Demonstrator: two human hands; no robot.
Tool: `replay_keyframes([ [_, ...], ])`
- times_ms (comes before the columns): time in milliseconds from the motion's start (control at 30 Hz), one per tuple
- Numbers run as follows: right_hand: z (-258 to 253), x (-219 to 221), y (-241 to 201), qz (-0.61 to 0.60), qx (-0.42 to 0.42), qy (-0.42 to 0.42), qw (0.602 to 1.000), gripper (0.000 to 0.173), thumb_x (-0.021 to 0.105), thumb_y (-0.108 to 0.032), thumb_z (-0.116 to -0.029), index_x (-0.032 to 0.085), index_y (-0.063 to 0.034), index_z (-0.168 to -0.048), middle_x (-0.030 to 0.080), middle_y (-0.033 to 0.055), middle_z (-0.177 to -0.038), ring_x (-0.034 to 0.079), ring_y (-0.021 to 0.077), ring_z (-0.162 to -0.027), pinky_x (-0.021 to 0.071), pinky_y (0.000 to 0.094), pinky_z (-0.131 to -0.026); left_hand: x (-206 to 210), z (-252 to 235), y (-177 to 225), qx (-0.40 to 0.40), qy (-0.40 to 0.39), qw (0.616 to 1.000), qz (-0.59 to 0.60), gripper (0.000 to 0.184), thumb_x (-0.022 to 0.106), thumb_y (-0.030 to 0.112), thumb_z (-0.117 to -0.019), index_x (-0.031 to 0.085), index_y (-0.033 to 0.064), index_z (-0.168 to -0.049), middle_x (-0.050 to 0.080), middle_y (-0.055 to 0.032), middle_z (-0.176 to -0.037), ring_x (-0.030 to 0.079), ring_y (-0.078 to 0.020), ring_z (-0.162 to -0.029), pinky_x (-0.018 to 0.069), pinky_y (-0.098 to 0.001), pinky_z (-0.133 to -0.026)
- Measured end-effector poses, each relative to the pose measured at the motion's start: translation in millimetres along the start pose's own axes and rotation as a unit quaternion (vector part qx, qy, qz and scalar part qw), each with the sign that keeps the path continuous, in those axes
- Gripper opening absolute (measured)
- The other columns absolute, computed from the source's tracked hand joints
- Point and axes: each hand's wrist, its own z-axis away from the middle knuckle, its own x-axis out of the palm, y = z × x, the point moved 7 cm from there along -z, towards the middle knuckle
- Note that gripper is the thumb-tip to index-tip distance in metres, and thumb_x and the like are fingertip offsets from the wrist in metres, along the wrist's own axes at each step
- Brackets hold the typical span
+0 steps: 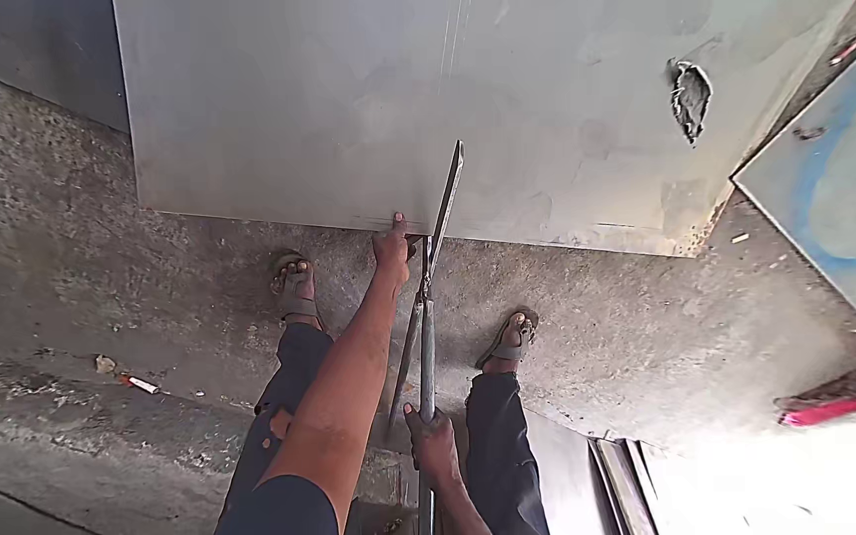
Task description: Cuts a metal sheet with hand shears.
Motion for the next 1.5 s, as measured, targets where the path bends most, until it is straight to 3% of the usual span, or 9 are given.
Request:
replay_keyframes([
  [533,-26,16,-1,0.015,0.003,-0.001,1.0,0.04,0.068,-0.044,-0.0977,0.06,-0.0063,-0.09,0.053,0.0075,-0.057,0.051,0.0207,-0.042,0.0489,0.0395,-0.043,2,-6,1,0.003,-0.021,1.0,0.01,0.043,0.058,0.034,-0.1064,0.049,0.0056,-0.138,0.071,-0.0181,-0.117,0.074,-0.0259,-0.091,0.0616,-0.0382,-0.071],
  [1033,-85,38,14,0.044,0.002,0.021,0.999,0.035,0.069,-0.038,-0.0975,0.061,-0.0063,-0.085,0.054,0.0074,-0.059,0.053,0.0215,-0.046,0.0484,0.0426,-0.047,0,-25,-6,0.0,-0.022,1.0,0.013,0.04,0.057,0.034,-0.1063,0.052,0.006,-0.134,0.072,-0.017,-0.11,0.072,-0.0217,-0.081,0.0578,-0.0313,-0.061],
  [1133,-95,41,24,0.053,0.011,0.028,0.998,0.034,0.07,-0.038,-0.0964,0.061,-0.007,-0.084,0.054,0.0069,-0.059,0.053,0.0211,-0.047,0.0483,0.0426,-0.048,-6,-25,-14,0.03,-0.031,0.999,-0.017,0.038,0.056,0.032,-0.1071,0.052,0.0039,-0.133,0.073,-0.0173,-0.11,0.074,-0.024,-0.088,0.0615,-0.0363,-0.069],
  [1200,-102,44,20,0.043,0.003,0.027,0.999,0.033,0.07,-0.035,-0.0969,0.061,-0.006,-0.084,0.053,0.0073,-0.06,0.051,0.021,-0.047,0.0468,0.0421,-0.047,-16,-14,-20,0.076,-0.064,0.988,-0.116,0.035,0.059,0.027,-0.1062,0.054,0.0005,-0.128,0.072,-0.0175,-0.113,0.073,-0.0267,-0.097,0.0619,-0.0438,-0.078],
  [1267,-107,49,14,0.036,-0.001,0.026,0.999,0.033,0.07,-0.034,-0.0971,0.062,-0.0047,-0.085,0.054,0.0083,-0.061,0.052,0.0216,-0.048,0.0469,0.0428,-0.048,-36,12,-42,0.074,-0.142,0.958,-0.238,0.054,0.072,0.031,-0.0975,0.051,0.0032,-0.139,0.062,-0.0187,-0.134,0.065,-0.0299,-0.114,0.0563,-0.0488,-0.092],
  [1333,-105,47,18,0.043,-0.002,0.032,0.999,0.033,0.069,-0.034,-0.0972,0.062,-0.0048,-0.085,0.054,0.0082,-0.061,0.052,0.0214,-0.048,0.0465,0.0426,-0.048,-65,39,-89,0.015,-0.205,0.916,-0.344,0.094,0.087,0.036,-0.082,0.034,0.0075,-0.155,0.051,-0.0202,-0.15,0.057,-0.0317,-0.131,0.0524,-0.0504,-0.105],
  [1400,-100,47,26,0.073,0.007,0.039,0.997,0.034,0.068,-0.037,-0.0974,0.063,-0.0038,-0.089,0.057,0.0103,-0.065,0.055,0.0239,-0.052,0.0494,0.0456,-0.052,-90,63,-130,-0.031,-0.23,0.865,-0.445,0.118,0.094,0.042,-0.0694,0.024,0.0092,-0.16,0.057,-0.0208,-0.142,0.061,-0.0296,-0.125,0.0525,-0.0495,-0.105],
  [1433,-104,47,21,0.093,0.009,0.045,0.995,0.037,0.068,-0.039,-0.0976,0.065,-0.0025,-0.092,0.06,0.0129,-0.07,0.059,0.0268,-0.058,0.0518,0.049,-0.057,-93,63,-140,-0.04,-0.238,0.85,-0.469,0.122,0.094,0.042,-0.0691,0.021,0.0087,-0.161,0.057,-0.0207,-0.141,0.062,-0.0286,-0.125,0.0521,-0.0484,-0.106],
  [1500,-131,51,6,0.111,-0.016,0.059,0.992,0.039,0.067,-0.04,-0.0979,0.067,-0.0016,-0.093,0.063,0.0146,-0.074,0.062,0.029,-0.064,0.0533,0.0517,-0.064,-86,42,-144,-0.033,-0.241,0.859,-0.451,0.115,0.092,0.035,-0.0723,0.022,0.0081,-0.16,0.057,-0.0212,-0.14,0.062,-0.0276,-0.124,0.0519,-0.0469,-0.106],
])
